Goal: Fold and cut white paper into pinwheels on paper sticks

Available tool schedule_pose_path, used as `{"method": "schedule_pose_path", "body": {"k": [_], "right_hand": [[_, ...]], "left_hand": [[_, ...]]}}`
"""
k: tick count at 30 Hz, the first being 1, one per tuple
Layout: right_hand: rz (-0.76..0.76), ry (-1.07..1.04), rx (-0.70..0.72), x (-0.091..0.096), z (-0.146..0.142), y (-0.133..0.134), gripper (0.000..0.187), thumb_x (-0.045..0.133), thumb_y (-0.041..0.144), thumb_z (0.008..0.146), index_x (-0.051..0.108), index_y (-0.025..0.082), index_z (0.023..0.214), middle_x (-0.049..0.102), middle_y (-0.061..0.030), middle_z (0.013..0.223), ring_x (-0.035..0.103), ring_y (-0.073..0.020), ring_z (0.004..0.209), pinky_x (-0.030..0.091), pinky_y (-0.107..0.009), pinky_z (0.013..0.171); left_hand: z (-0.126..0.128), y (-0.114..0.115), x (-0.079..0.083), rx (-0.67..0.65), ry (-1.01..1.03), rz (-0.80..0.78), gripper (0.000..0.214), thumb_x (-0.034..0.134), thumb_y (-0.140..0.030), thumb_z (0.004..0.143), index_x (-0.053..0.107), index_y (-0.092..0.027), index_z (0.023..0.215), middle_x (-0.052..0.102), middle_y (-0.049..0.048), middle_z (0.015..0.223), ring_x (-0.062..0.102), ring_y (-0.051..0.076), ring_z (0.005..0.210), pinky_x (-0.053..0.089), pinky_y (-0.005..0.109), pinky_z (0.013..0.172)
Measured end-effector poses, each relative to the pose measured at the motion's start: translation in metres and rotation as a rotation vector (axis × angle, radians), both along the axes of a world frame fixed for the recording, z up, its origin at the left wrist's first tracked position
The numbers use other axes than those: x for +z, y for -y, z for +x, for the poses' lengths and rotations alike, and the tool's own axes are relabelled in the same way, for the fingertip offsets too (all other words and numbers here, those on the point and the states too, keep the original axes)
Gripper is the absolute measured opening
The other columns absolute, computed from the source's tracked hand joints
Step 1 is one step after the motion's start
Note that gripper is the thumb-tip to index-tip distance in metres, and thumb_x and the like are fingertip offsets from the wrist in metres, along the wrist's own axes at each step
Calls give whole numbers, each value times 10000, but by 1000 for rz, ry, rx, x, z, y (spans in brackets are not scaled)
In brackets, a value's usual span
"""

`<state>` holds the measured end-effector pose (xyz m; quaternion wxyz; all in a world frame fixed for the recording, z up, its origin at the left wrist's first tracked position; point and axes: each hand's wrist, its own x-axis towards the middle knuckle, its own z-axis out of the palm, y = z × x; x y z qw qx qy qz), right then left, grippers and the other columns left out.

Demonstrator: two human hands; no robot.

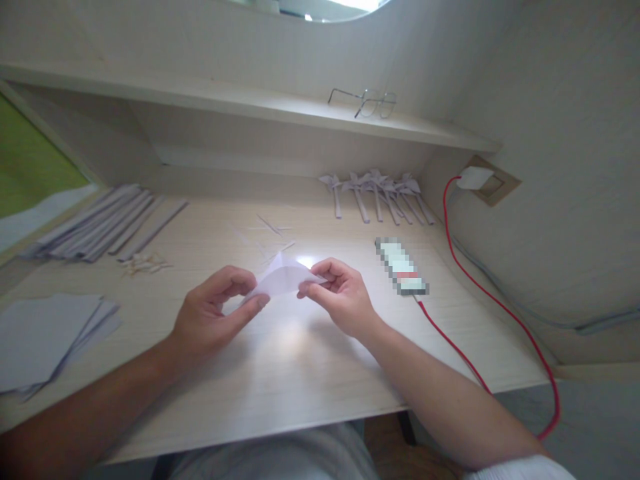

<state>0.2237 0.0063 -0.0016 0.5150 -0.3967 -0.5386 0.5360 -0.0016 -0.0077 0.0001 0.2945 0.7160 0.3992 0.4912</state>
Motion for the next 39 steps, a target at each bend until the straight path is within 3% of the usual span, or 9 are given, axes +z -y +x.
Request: {"method": "schedule_pose_path", "body": {"k": [10, 15, 18, 20, 23, 26, 30, 36, 39], "right_hand": [[11, -19, 4, -1, 1, -3, 116, 733, 242, 839, 649, 195, 904, 768, -19, 708, 730, -191, 674, 541, -323, 689], [70, 46, -58, -1, 3, -4, 112, 637, 103, 772, 696, 197, 787, 699, 19, 726, 644, -135, 674, 486, -261, 663], [128, 159, -4, -2, 5, -2, 150, 594, 90, 777, 697, 198, 757, 671, 13, 748, 598, -136, 706, 454, -264, 686], [167, 256, 86, -3, 6, 0, 171, 576, 81, 797, 698, 196, 766, 676, 0, 776, 603, -151, 748, 451, -281, 726], [232, 344, 230, -3, 7, 2, 204, 562, 52, 820, 708, 191, 793, 697, -22, 851, 633, -171, 824, 464, -303, 792], [315, 345, 301, -1, 6, 3, 228, 567, 23, 834, 717, 193, 810, 704, -37, 916, 654, -185, 895, 475, -316, 837], [408, 328, 283, 2, 6, 2, 268, 581, -5, 840, 744, 208, 843, 693, -51, 993, 646, -193, 958, 478, -332, 878], [492, 378, 286, 5, 1, 4, 301, 569, 18, 869, 774, 231, 812, 678, -52, 986, 641, -187, 945, 494, -343, 869], [496, 384, 253, 7, 2, 3, 265, 568, 87, 909, 774, 244, 966, 686, -59, 1042, 650, -193, 973, 510, -347, 870]], "left_hand": [[-3, 0, -2, -14, -27, -29, 109, 701, -162, 856, 603, -190, 896, 591, -26, 799, 592, 113, 749, 474, 245, 730], [-6, -2, 0, -89, 106, -116, 118, 684, -248, 893, 598, -202, 961, 582, -19, 804, 569, 127, 746, 459, 257, 698], [-7, -8, 1, -55, 202, -218, 285, 683, -274, 897, 563, -224, 1150, 587, -27, 809, 580, 137, 748, 457, 262, 689], [-8, -11, 3, -27, 151, -256, 420, 729, -266, 851, 566, -234, 1237, 626, -2, 921, 604, 158, 856, 467, 272, 742], [-10, -14, 6, -132, -46, -325, 271, 738, -269, 823, 701, -211, 1085, 676, 31, 1031, 604, 183, 949, 458, 282, 798], [-10, -13, 8, -301, -190, -430, 145, 667, -300, 870, 744, -178, 880, 686, 15, 861, 592, 168, 816, 433, 271, 728], [-8, -10, 10, -360, -255, -505, 181, 629, -283, 870, 687, -154, 758, 577, -24, 695, 518, 136, 676, 362, 248, 605], [-7, -9, 14, -535, -300, -596, 175, 608, -275, 861, 736, -156, 842, 634, -17, 745, 544, 137, 672, 364, 239, 593], [-7, -10, 13, -548, -317, -607, 231, 586, -309, 875, 738, -143, 823, 643, -2, 734, 547, 144, 658, 366, 244, 586]]}}
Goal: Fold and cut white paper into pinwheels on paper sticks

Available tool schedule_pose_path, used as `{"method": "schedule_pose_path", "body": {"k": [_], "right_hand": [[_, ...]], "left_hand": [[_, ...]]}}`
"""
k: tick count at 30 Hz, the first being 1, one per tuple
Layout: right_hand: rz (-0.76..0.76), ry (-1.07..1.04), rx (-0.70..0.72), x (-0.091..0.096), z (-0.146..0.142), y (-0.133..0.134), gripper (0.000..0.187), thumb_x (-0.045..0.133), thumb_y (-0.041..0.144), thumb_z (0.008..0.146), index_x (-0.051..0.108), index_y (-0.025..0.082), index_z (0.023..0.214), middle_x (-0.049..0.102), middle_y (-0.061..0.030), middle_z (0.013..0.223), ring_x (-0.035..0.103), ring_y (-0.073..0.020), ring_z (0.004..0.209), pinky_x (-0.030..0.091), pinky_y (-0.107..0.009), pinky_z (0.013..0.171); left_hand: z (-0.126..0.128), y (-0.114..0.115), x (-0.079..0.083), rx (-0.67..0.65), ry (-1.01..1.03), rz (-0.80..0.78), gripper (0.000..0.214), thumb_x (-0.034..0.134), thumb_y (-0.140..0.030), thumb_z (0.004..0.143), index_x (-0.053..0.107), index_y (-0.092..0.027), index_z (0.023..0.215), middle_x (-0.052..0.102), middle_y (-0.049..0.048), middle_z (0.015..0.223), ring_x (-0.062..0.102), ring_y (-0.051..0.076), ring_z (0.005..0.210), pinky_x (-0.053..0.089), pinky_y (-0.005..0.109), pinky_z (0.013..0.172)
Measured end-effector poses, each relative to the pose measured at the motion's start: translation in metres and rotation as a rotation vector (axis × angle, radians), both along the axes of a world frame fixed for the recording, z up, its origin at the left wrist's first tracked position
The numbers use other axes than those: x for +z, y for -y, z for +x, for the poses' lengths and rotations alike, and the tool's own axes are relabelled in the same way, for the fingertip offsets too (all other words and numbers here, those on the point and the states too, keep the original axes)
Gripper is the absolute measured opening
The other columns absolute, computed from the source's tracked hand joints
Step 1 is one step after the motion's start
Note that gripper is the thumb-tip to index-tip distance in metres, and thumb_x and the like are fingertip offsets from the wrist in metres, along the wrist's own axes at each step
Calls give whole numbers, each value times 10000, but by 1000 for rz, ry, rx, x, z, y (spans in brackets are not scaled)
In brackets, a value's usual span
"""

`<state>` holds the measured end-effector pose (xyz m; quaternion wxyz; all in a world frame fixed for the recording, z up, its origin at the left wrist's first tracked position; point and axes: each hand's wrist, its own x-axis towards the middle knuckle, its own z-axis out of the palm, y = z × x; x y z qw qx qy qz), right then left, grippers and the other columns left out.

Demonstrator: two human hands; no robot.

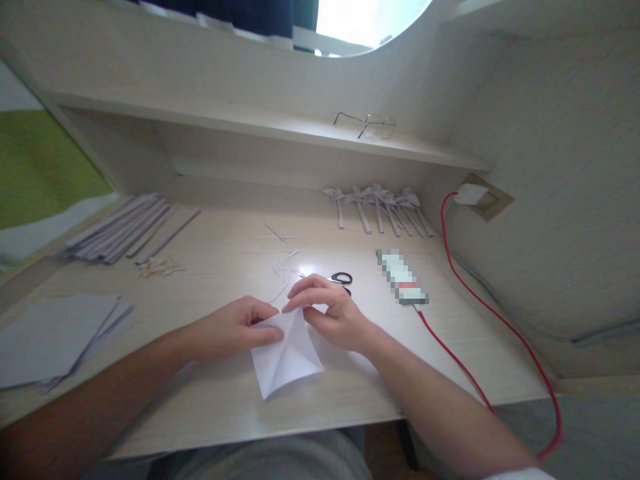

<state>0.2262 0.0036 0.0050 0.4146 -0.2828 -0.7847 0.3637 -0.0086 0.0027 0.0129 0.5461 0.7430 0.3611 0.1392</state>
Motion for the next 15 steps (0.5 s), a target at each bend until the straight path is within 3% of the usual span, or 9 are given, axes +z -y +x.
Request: {"method": "schedule_pose_path", "body": {"k": [2, 4, 8, 11, 15], "right_hand": [[-42, 17, -151, 2, 8, -5, 248, 579, 150, 928, 731, 240, 1102, 693, -63, 1085, 660, -188, 940, 524, -327, 816], [-72, 130, -351, 5, 21, -13, 219, 612, 192, 908, 713, 223, 1100, 705, -59, 1064, 665, -184, 882, 514, -293, 731], [-61, 671, -539, 11, 48, -32, 178, 650, 238, 849, 764, 191, 977, 720, -75, 1012, 651, -205, 844, 466, -293, 732], [-108, 906, -553, 11, 56, -40, 196, 679, 246, 814, 785, 182, 965, 736, -99, 1022, 655, -227, 878, 434, -278, 721], [-148, 946, -520, 8, 55, -41, 129, 700, 259, 811, 786, 186, 874, 751, -101, 920, 654, -228, 827, 393, -271, 671]], "left_hand": [[-2, -3, -2, 91, 24, -2, 227, 581, -304, 869, 722, -139, 802, 635, 0, 718, 538, 137, 635, 358, 240, 565], [-4, -9, -3, 235, 70, -6, 217, 579, -301, 860, 708, -137, 802, 627, 0, 703, 532, 130, 608, 352, 233, 540], [-9, -18, -1, 444, 128, -4, 212, 608, -327, 823, 670, -135, 757, 593, -10, 619, 531, 126, 542, 373, 228, 500], [-10, -20, 5, 509, 130, 25, 231, 611, -344, 821, 621, -150, 697, 557, -25, 523, 498, 119, 461, 343, 226, 451], [-12, -15, 13, 567, 93, 109, 293, 581, -362, 861, 572, -167, 643, 510, -46, 446, 440, 99, 408, 301, 220, 439]]}}
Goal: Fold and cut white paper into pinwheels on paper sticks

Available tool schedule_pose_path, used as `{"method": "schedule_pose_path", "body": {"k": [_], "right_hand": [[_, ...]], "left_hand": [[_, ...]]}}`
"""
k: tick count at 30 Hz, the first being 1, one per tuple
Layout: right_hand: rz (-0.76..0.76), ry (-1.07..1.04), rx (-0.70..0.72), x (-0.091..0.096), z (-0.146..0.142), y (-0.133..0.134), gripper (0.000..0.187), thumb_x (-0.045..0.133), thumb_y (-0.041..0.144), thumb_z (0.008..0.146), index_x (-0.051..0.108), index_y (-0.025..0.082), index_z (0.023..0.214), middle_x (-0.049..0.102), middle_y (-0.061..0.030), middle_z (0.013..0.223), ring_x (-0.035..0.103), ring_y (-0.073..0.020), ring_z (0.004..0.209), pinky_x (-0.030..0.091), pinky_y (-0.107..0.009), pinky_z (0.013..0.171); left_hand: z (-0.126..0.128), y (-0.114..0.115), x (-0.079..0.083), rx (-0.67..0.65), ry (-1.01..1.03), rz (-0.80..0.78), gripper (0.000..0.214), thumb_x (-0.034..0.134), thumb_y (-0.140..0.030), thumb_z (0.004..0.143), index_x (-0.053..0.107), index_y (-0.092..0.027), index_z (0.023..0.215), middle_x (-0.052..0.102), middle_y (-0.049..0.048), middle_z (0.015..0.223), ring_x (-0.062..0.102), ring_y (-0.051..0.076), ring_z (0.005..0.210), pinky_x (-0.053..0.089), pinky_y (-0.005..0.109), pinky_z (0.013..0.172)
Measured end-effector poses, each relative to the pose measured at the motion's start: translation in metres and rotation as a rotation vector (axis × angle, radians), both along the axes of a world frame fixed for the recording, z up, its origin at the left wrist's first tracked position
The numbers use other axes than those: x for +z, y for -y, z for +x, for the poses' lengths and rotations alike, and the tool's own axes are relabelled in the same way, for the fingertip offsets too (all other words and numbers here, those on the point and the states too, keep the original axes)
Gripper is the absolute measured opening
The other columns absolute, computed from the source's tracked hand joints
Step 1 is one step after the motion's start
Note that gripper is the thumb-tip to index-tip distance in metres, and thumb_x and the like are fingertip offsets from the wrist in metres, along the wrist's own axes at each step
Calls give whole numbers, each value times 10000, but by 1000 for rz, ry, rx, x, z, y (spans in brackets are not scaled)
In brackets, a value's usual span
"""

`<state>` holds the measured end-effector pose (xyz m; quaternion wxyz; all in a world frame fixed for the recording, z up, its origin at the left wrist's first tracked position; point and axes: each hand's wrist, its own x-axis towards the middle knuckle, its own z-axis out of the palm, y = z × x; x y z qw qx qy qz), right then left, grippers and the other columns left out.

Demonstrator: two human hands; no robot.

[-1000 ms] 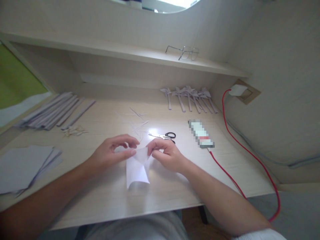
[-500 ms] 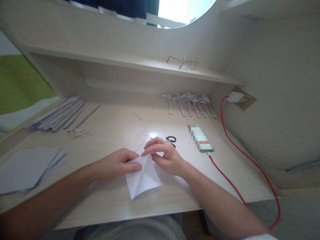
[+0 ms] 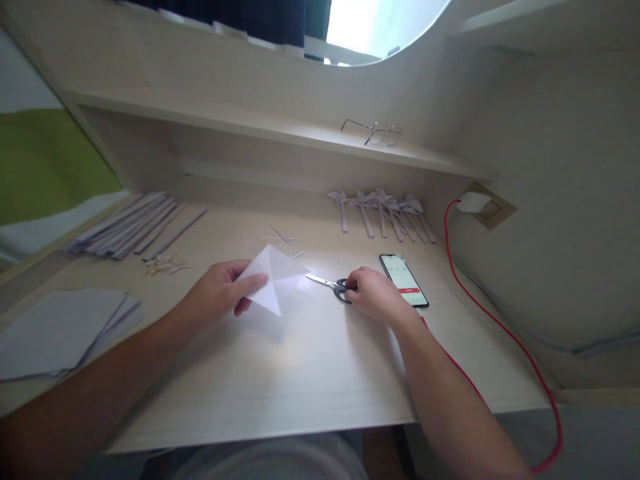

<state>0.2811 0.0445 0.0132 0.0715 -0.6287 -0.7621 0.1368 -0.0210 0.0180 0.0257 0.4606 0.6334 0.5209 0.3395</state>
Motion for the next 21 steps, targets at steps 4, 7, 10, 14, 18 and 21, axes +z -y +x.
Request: {"method": "schedule_pose_path", "body": {"k": [4, 7, 10, 14, 18, 21], "right_hand": [[-13, -3, -14, 2, 1, 2, 129, 693, 280, 817, 765, 178, 853, 747, -120, 903, 633, -239, 788, 349, -291, 639], [-47, -56, -9, 3, 6, 0, 142, 677, 275, 816, 751, 174, 881, 742, -109, 880, 613, -225, 740, 347, -293, 626], [-107, -161, -9, -2, 10, -5, 147, 661, 266, 810, 739, 165, 883, 726, -76, 817, 600, -199, 692, 364, -283, 604], [-145, -330, -69, -10, 10, -11, 170, 679, 271, 775, 717, 133, 865, 688, -56, 753, 565, -170, 630, 367, -277, 568], [-113, -542, -104, -8, -2, -9, 317, 758, 414, 732, 679, 133, 856, 670, -43, 771, 561, -152, 640, 396, -265, 567], [-69, -681, -99, -1, -16, -4, 449, 726, 588, 748, 607, 159, 805, 584, 12, 682, 500, -122, 573, 387, -260, 545]], "left_hand": [[-2, 2, 3, 58, -8, 37, 331, 574, -368, 876, 568, -165, 614, 507, -47, 442, 436, 92, 405, 294, 221, 447], [-3, 0, 3, 109, -25, 56, 378, 579, -382, 877, 546, -167, 567, 512, -36, 441, 440, 96, 406, 296, 228, 451], [-5, -1, 4, 142, -37, 86, 414, 574, -387, 886, 526, -171, 535, 511, -30, 437, 446, 99, 413, 312, 232, 466], [-6, 0, 2, 145, -5, 115, 412, 560, -373, 900, 518, -172, 543, 507, -31, 448, 452, 99, 430, 331, 230, 478], [-4, 0, -2, 120, 121, 64, 330, 584, -389, 890, 541, -172, 646, 528, -43, 494, 465, 102, 438, 332, 222, 457], [-4, -3, -5, 128, 182, 81, 361, 559, -419, 910, 506, -184, 641, 509, -50, 478, 456, 103, 427, 344, 223, 458]]}}
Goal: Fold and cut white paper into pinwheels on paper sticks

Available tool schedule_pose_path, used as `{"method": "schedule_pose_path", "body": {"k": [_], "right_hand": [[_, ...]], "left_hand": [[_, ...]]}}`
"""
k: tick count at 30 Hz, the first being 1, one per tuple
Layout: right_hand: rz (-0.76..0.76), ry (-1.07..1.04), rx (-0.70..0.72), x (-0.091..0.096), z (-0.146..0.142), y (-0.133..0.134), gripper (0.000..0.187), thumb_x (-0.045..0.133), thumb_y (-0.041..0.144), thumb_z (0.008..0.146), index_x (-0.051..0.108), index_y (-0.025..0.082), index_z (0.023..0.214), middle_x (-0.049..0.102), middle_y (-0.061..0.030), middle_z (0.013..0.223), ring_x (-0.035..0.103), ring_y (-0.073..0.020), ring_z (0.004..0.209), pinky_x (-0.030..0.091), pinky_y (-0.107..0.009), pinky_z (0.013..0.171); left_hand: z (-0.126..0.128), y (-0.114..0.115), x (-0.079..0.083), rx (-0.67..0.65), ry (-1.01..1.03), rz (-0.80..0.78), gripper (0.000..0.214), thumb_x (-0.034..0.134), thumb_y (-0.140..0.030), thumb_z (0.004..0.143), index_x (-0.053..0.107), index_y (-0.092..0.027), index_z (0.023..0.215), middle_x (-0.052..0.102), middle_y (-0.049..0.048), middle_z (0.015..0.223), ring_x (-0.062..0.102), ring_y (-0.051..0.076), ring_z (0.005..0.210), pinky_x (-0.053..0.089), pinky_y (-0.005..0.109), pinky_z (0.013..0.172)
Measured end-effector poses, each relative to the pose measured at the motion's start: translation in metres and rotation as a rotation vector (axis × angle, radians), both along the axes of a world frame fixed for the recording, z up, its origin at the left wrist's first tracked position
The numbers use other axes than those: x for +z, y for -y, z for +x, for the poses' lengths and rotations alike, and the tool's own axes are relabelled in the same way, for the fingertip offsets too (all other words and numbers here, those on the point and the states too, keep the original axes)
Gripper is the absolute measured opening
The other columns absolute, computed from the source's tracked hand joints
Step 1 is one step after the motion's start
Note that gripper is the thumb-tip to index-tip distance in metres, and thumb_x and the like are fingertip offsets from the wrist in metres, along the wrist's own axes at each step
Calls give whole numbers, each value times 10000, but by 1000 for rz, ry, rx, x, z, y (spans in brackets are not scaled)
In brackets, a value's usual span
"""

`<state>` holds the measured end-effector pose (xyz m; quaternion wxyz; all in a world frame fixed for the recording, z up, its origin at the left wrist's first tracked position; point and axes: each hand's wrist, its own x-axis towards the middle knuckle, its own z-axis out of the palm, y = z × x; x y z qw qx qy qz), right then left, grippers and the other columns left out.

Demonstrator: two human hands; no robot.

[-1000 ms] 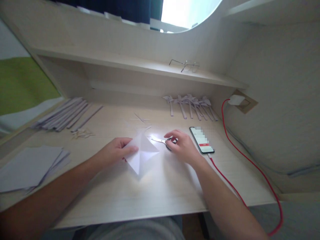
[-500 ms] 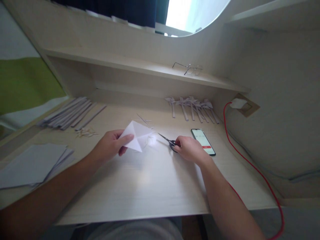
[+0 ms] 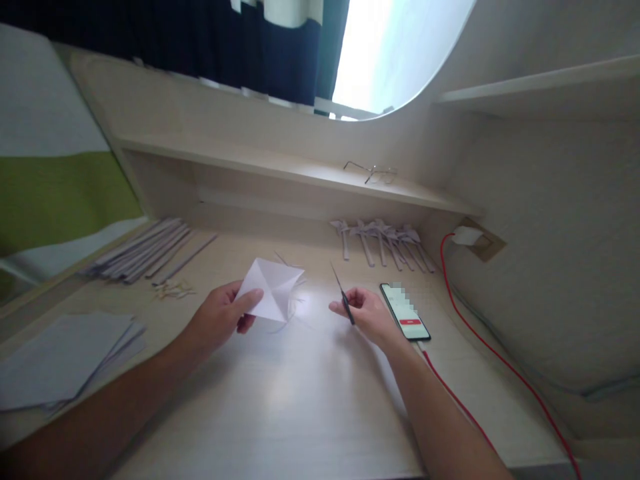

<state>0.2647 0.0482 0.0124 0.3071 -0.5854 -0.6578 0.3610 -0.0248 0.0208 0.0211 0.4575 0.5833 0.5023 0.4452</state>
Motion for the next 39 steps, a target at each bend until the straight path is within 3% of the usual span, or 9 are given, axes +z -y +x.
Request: {"method": "schedule_pose_path", "body": {"k": [3, 7, 12, 15, 22, 35, 39], "right_hand": [[-64, -226, 86, 7, -16, 9, 428, 790, 543, 727, 589, 165, 737, 540, 42, 637, 460, -104, 565, 349, -252, 553], [-234, -334, 157, 4, -33, 25, 415, 898, 442, 618, 612, 152, 698, 556, 43, 610, 449, -93, 555, 311, -237, 536], [-397, -345, 209, -8, -41, 43, 422, 863, 488, 669, 604, 156, 655, 584, 19, 572, 427, -90, 511, 275, -241, 499], [-422, -364, 237, -7, -40, 51, 432, 866, 495, 679, 577, 176, 717, 504, 57, 589, 389, -88, 535, 266, -236, 503], [-505, -266, 303, -4, -39, 57, 426, 869, 502, 679, 601, 187, 781, 499, 40, 674, 401, -113, 611, 288, -251, 541], [-489, -207, 272, -9, -42, 63, 407, 861, 496, 687, 594, 192, 725, 530, 21, 657, 432, -126, 606, 341, -255, 546], [-371, -321, 160, -8, -42, 57, 348, 847, 454, 713, 627, 186, 742, 583, 5, 687, 494, -133, 625, 388, -252, 559]], "left_hand": [[-2, -4, -1, 39, -8, 17, 405, 538, -450, 926, 476, -196, 616, 502, -48, 457, 446, 107, 412, 349, 232, 464], [-6, -5, 1, 58, -50, 59, 454, 525, -476, 944, 475, -196, 590, 497, -43, 455, 451, 110, 431, 355, 240, 490], [-5, -2, 8, 114, -102, 37, 409, 566, -455, 927, 508, -194, 618, 527, -41, 482, 475, 117, 450, 367, 244, 498], [-3, 1, 11, 128, -123, 38, 424, 564, -460, 929, 506, -199, 600, 531, -38, 478, 478, 118, 453, 376, 247, 503], [0, 11, 19, 189, -154, 39, 441, 573, -460, 908, 501, -207, 554, 505, -40, 423, 430, 110, 397, 323, 249, 435], [5, 15, 19, 281, -255, 69, 402, 620, -402, 853, 528, -195, 521, 484, -37, 447, 415, 114, 434, 277, 242, 426], [6, 15, 19, 286, -243, 78, 377, 619, -376, 856, 555, -188, 535, 470, -41, 449, 401, 108, 434, 272, 238, 430]]}}
